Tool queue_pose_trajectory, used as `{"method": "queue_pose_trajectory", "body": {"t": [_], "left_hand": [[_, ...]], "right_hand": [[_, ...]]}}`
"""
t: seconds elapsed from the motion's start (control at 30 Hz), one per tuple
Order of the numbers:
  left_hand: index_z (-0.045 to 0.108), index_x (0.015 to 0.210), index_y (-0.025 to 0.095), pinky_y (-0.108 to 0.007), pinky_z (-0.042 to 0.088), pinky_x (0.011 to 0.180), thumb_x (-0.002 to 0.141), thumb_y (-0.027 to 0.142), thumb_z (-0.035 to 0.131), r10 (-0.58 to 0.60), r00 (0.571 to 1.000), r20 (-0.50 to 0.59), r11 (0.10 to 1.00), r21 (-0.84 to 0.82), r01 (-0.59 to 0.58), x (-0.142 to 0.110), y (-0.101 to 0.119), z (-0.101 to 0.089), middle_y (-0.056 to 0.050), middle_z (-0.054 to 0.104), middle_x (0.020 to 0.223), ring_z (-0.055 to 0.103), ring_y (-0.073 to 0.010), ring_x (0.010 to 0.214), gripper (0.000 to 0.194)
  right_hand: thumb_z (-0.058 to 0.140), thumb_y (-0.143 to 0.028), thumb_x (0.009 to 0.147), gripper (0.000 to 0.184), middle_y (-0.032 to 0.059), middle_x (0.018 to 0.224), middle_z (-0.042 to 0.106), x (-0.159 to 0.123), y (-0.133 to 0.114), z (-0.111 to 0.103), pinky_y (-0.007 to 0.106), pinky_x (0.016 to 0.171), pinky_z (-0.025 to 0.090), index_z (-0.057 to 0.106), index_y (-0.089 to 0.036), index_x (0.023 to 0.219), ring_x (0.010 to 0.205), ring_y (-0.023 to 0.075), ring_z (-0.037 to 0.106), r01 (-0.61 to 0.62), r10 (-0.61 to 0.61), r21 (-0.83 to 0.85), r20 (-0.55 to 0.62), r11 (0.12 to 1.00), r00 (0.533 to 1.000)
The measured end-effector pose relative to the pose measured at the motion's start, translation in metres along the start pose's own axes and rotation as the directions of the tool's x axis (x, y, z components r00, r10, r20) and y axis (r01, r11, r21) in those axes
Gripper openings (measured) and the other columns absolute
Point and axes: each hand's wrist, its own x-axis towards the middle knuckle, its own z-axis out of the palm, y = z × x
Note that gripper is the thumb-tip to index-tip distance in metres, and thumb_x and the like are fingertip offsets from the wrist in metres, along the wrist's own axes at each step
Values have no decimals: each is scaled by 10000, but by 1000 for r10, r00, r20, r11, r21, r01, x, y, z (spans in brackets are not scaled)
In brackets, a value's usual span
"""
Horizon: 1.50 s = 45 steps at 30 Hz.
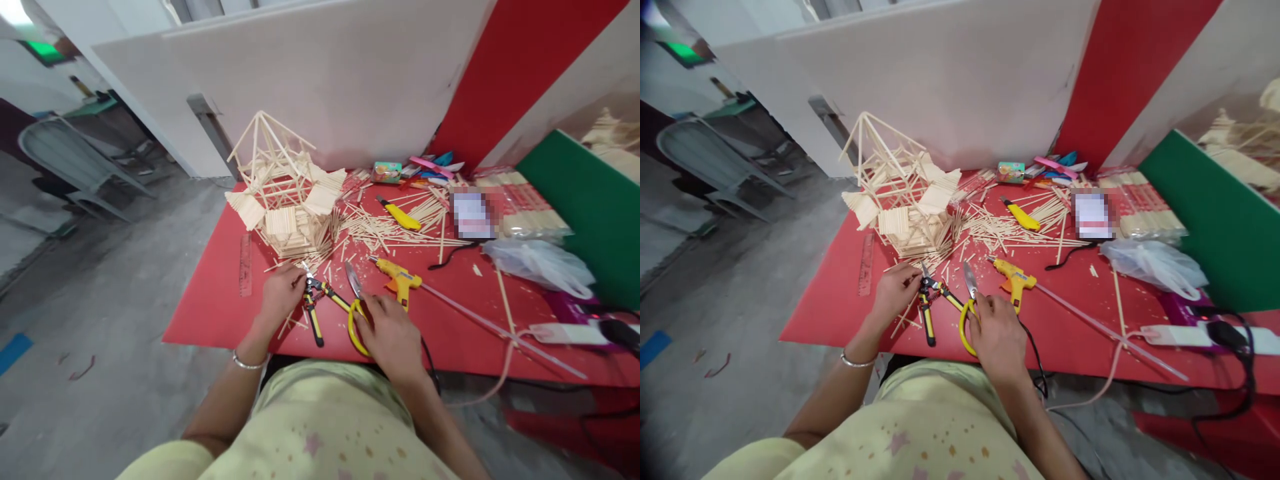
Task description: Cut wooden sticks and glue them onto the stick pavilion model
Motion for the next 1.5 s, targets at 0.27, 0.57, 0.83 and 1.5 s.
{"method": "queue_pose_trajectory", "body": {"t": [0.27,0.57,0.83,1.5], "left_hand": [[734,939,221,-274,486,758,934,241,559,-11,1000,-22,999,52,12,-5,5,5,-48,710,950,651,-182,889,177],[747,958,217,-259,473,722,933,227,552,-52,998,-34,998,28,53,-17,1,-1,-50,706,947,641,-163,838,196],[741,963,213,-257,460,756,930,248,551,-74,995,-59,997,1,75,-19,-7,-1,-44,716,957,648,-165,870,196],[692,844,214,-273,380,681,911,326,546,-232,950,207,959,212,188,-49,-4,-1,-67,699,922,626,-190,850,195]], "right_hand": [[521,-387,947,456,96,1154,605,-2,8,-8,294,640,442,519,-241,1379,850,211,651,-69,66,6,207,998,976],[478,-417,963,473,129,1252,598,-5,36,9,327,713,468,494,-225,1395,1017,260,639,-193,189,11,165,981,968],[487,-330,959,352,164,1180,626,1,19,-23,416,886,451,654,-144,1207,1047,300,557,-33,16,-127,-133,991,991],[455,-225,893,269,126,1087,579,30,-37,53,364,845,439,593,-163,1116,967,247,561,-67,32,243,148,968,989]]}}
